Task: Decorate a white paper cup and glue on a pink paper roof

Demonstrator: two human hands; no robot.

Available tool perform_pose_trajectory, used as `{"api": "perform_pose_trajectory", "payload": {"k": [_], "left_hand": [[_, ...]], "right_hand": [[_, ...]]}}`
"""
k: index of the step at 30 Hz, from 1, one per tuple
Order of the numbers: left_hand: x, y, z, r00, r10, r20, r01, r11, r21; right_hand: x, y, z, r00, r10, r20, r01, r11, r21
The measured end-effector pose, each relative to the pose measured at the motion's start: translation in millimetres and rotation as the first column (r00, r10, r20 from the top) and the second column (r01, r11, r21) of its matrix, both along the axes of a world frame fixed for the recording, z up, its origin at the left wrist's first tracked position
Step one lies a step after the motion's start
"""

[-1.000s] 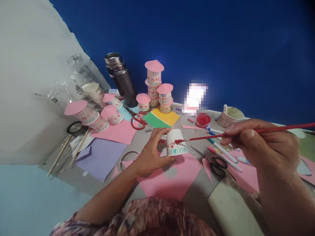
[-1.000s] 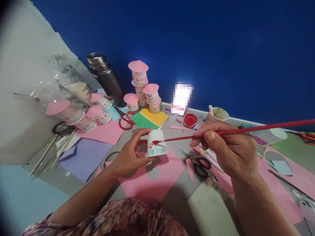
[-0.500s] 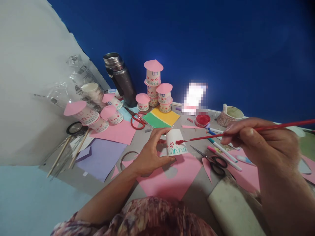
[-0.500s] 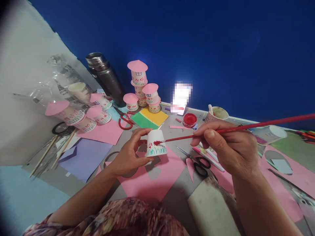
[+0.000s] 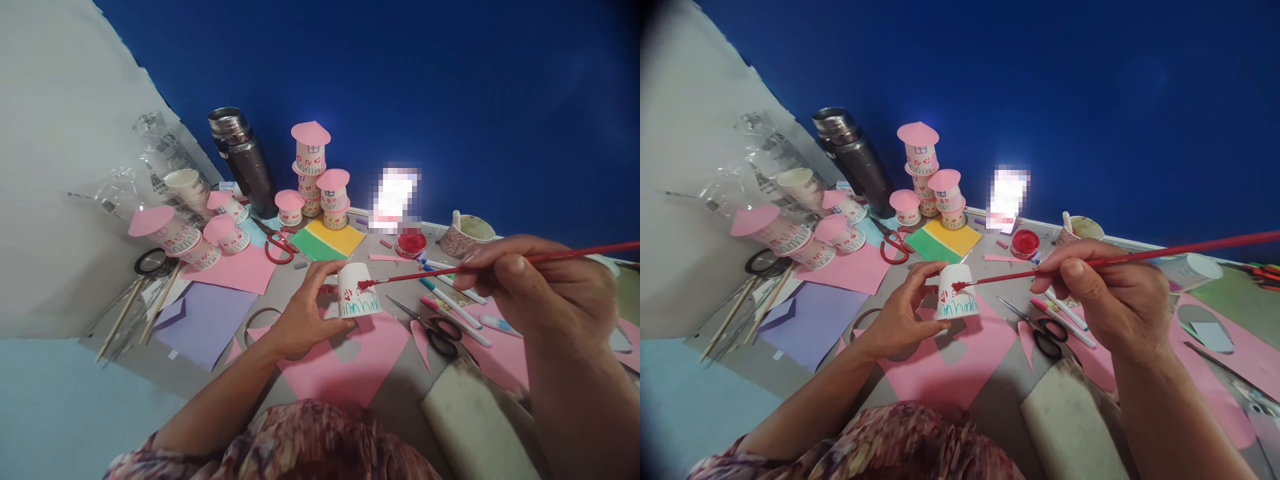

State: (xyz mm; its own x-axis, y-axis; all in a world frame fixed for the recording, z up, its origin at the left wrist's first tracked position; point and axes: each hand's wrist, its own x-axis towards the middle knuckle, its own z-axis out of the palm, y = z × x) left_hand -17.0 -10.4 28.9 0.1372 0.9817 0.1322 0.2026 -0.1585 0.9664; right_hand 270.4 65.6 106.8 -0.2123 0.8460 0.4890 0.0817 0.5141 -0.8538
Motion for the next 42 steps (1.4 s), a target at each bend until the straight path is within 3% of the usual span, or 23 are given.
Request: {"api": "perform_pose_trajectory", "payload": {"k": [10, 16, 22, 42], "left_hand": [[-0.4, 0.9, -2.4, 0.999, -0.006, 0.046, 0.007, 1.000, -0.011], [-0.6, 0.5, -4.3, 0.996, -0.022, 0.084, 0.024, 0.999, -0.022], [-0.9, 0.8, -6.1, 0.995, -0.011, 0.100, 0.013, 1.000, -0.018], [-1.5, 1.4, -7.5, 0.992, -0.022, 0.122, 0.028, 0.999, -0.043]], "right_hand": [[-0.2, -1.5, 2.7, 1.000, -0.002, -0.009, 0.002, 1.000, -0.024], [1.7, 2.7, 0.8, 0.993, 0.099, 0.059, -0.102, 0.993, 0.059], [3.8, -0.1, 1.6, 1.000, 0.013, 0.014, -0.014, 1.000, 0.011], [3.3, 0.2, 2.4, 0.994, 0.095, 0.050, -0.097, 0.995, 0.028]]}}
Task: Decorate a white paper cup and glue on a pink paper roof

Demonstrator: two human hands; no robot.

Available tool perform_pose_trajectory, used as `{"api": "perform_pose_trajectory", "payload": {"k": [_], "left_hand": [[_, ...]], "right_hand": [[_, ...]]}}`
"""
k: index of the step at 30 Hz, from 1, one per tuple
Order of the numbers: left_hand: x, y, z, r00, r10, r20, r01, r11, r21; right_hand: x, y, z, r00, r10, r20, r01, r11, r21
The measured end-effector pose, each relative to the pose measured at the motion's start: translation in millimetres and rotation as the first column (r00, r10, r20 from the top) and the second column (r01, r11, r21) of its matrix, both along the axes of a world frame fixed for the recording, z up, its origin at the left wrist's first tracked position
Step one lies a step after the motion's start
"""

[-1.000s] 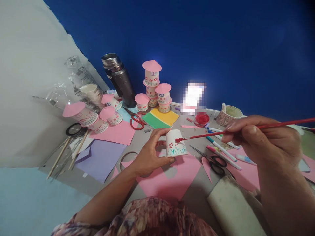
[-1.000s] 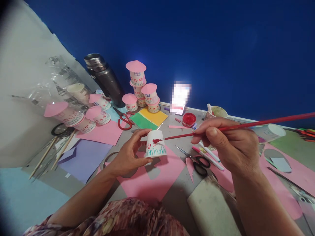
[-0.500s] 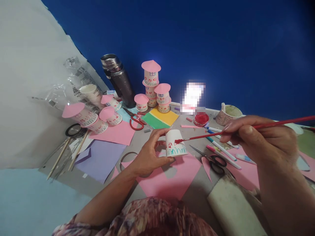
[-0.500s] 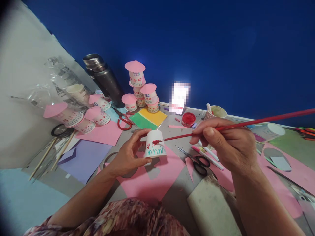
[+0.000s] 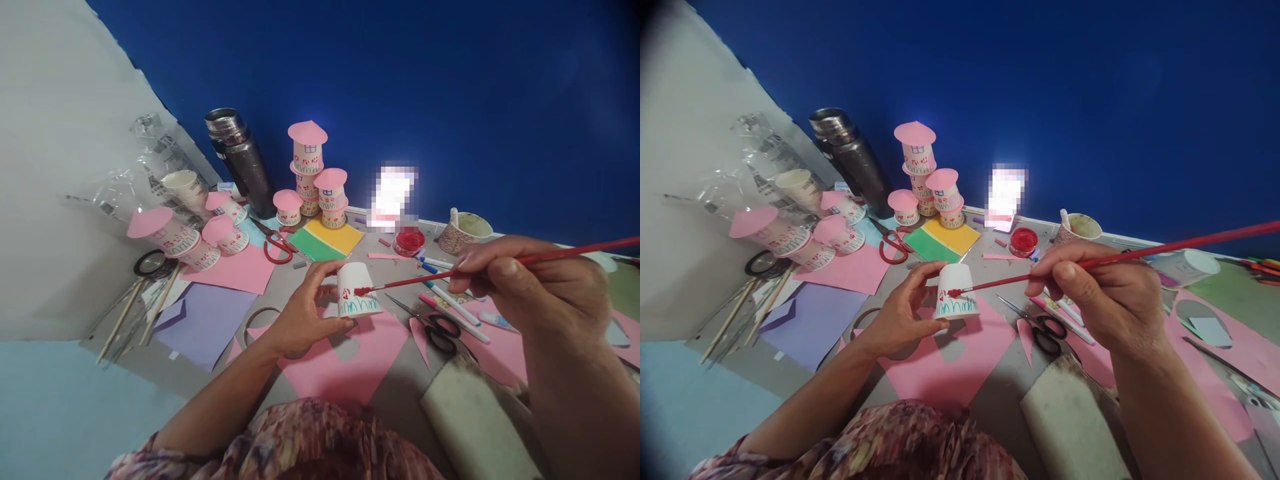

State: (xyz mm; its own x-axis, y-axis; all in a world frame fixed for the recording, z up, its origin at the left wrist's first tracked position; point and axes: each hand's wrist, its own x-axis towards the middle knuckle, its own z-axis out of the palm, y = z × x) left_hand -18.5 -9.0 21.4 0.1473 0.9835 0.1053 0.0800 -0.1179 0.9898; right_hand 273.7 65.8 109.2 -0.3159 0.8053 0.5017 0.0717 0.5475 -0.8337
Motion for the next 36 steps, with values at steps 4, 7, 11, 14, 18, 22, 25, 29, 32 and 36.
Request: {"api": "perform_pose_trajectory", "payload": {"k": [4, 7, 11, 14, 18, 22, 25, 29, 32, 36], "left_hand": [[0.8, -0.5, 0.5, 1.000, -0.002, -0.001, 0.002, 1.000, -0.006], [1.0, -0.9, 0.7, 1.000, -0.004, 0.007, 0.004, 1.000, -0.004], [0.6, -0.9, 1.0, 1.000, -0.009, 0.002, 0.009, 1.000, -0.011], [0.7, -0.3, 1.2, 1.000, -0.018, 0.021, 0.018, 1.000, -0.004], [0.8, 0.5, 1.4, 0.999, -0.024, 0.048, 0.025, 1.000, -0.013], [0.2, 0.2, 1.7, 0.997, -0.028, 0.072, 0.029, 0.999, -0.017], [-0.1, -0.2, 1.7, 0.996, -0.028, 0.081, 0.030, 0.999, -0.020], [0.1, -0.4, 1.9, 0.997, -0.024, 0.070, 0.026, 0.999, -0.020], [0.1, -0.4, 1.8, 0.998, -0.026, 0.059, 0.027, 1.000, -0.012], [-0.4, -0.3, 1.1, 0.998, -0.034, 0.055, 0.035, 0.999, -0.003]], "right_hand": [[-1.1, 0.7, -0.3, 1.000, 0.015, -0.006, -0.015, 1.000, -0.002], [-1.6, -1.7, 1.2, 0.996, -0.048, -0.078, 0.045, 0.998, -0.043], [-1.1, -3.2, 2.6, 0.990, -0.096, -0.102, 0.088, 0.993, -0.077], [-0.3, -1.4, 1.6, 0.996, -0.056, -0.073, 0.052, 0.997, -0.054], [0.7, 0.5, 0.5, 0.998, -0.035, -0.045, 0.033, 0.998, -0.046], [3.0, 0.9, 1.1, 0.997, -0.045, -0.066, 0.042, 0.998, -0.053], [3.9, 0.4, 1.3, 0.993, -0.078, -0.084, 0.073, 0.995, -0.062], [1.6, -1.2, 1.3, 0.996, -0.033, -0.078, 0.029, 0.998, -0.058], [-0.6, -1.7, 2.1, 0.997, -0.044, -0.067, 0.040, 0.997, -0.059], [0.5, 1.2, 2.4, 0.991, -0.078, -0.107, 0.071, 0.995, -0.067]]}}
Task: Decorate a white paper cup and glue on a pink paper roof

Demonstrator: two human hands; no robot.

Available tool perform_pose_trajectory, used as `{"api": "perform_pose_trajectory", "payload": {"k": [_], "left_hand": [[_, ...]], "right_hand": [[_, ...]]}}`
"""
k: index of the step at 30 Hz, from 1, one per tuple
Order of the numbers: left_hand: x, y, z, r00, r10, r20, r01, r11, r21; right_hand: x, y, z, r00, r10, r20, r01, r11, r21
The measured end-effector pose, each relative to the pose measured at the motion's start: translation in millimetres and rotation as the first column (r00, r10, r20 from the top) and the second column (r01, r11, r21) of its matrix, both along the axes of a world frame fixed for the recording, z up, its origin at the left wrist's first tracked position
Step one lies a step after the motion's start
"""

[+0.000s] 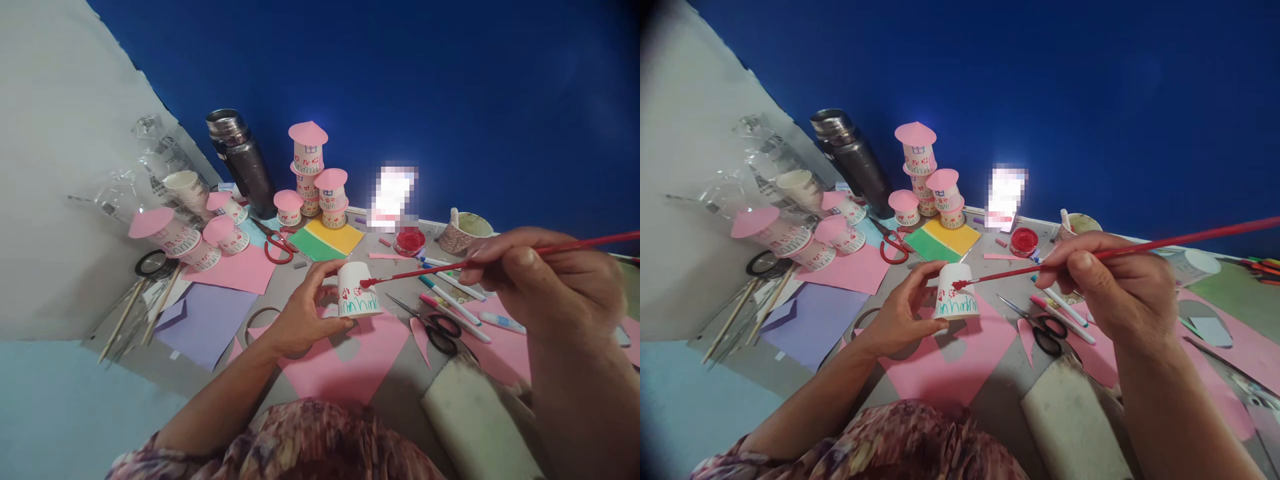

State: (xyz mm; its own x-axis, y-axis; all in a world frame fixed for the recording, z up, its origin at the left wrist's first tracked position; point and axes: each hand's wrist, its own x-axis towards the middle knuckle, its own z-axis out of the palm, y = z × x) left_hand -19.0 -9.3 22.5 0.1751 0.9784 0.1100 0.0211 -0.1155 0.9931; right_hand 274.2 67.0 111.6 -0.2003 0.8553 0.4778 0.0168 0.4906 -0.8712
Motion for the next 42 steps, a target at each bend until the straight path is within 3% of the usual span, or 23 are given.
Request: {"api": "perform_pose_trajectory", "payload": {"k": [8, 17, 29, 42], "left_hand": [[1.1, -1.5, -1.5, 1.000, -0.006, -0.019, 0.007, 1.000, 0.007], [4.0, 2.3, 1.7, 0.991, -0.027, 0.135, 0.025, 1.000, 0.016], [4.1, 2.7, 2.6, 0.985, -0.024, 0.173, 0.021, 1.000, 0.017], [5.4, 1.8, 3.3, 0.988, -0.026, 0.154, 0.025, 1.000, 0.008]], "right_hand": [[0.5, 1.1, -5.3, 0.999, 0.018, 0.029, -0.018, 1.000, -0.011], [4.9, 4.7, -2.1, 1.000, -0.004, -0.022, 0.004, 1.000, 0.004], [5.6, 6.5, -1.8, 0.997, 0.074, -0.007, -0.074, 0.997, 0.007], [5.3, 4.5, -3.7, 0.999, 0.049, -0.007, -0.049, 0.999, -0.016]]}}
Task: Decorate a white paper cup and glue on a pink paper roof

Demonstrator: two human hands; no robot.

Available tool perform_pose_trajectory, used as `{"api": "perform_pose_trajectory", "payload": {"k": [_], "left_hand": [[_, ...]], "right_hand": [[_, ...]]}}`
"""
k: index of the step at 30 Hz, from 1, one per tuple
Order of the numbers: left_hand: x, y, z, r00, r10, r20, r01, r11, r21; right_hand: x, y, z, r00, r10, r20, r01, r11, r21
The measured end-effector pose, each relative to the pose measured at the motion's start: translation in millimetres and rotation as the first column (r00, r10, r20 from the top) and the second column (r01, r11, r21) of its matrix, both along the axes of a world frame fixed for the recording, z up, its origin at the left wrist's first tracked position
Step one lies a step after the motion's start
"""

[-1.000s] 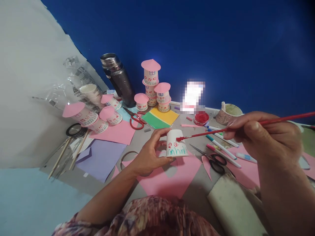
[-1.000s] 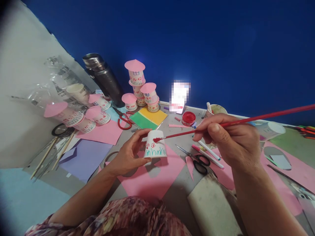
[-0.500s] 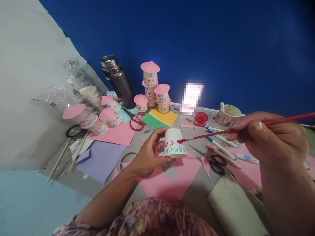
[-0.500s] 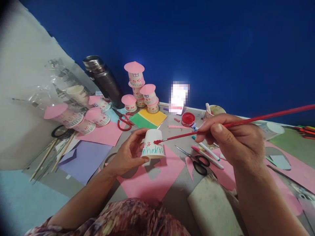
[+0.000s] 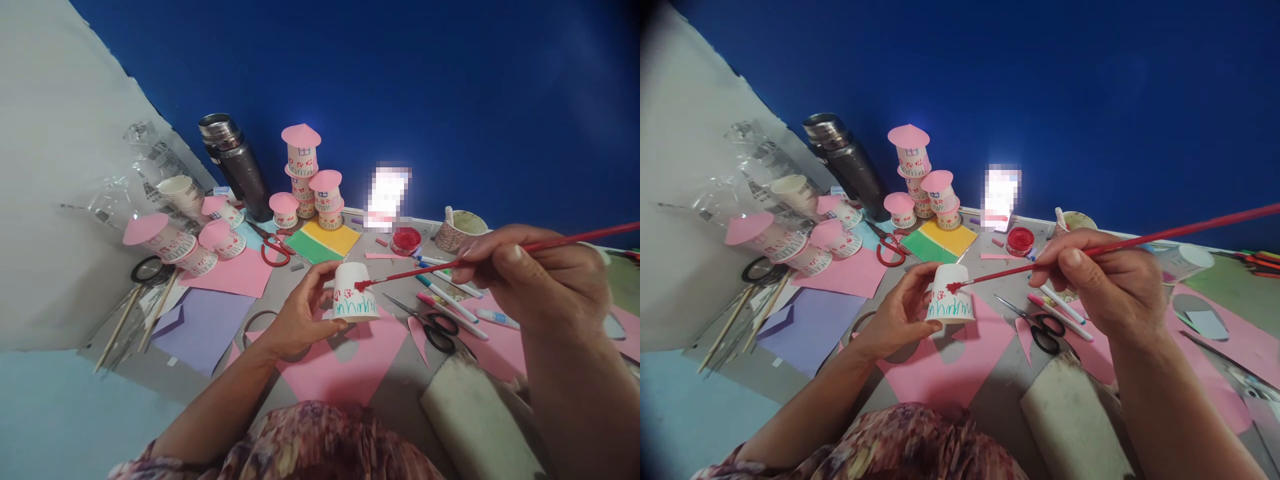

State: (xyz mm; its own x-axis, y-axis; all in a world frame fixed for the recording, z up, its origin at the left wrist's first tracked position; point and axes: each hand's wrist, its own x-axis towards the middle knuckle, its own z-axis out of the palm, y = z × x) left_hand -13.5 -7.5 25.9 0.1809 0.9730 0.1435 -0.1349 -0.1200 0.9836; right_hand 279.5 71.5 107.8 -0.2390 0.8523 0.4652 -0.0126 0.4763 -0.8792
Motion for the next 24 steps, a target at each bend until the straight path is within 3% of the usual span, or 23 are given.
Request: {"api": "perform_pose_trajectory", "payload": {"k": [14, 24], "left_hand": [[0.1, 0.7, 0.3, 1.000, -0.013, 0.022, 0.013, 1.000, 0.005], [-0.3, 0.1, -2.8, 0.992, -0.033, 0.121, 0.042, 0.996, -0.075]], "right_hand": [[0.2, 0.0, 1.7, 0.999, -0.025, -0.025, 0.026, 0.999, 0.046], [3.8, 2.4, -0.3, 0.999, 0.015, -0.042, -0.013, 0.999, 0.041]]}}
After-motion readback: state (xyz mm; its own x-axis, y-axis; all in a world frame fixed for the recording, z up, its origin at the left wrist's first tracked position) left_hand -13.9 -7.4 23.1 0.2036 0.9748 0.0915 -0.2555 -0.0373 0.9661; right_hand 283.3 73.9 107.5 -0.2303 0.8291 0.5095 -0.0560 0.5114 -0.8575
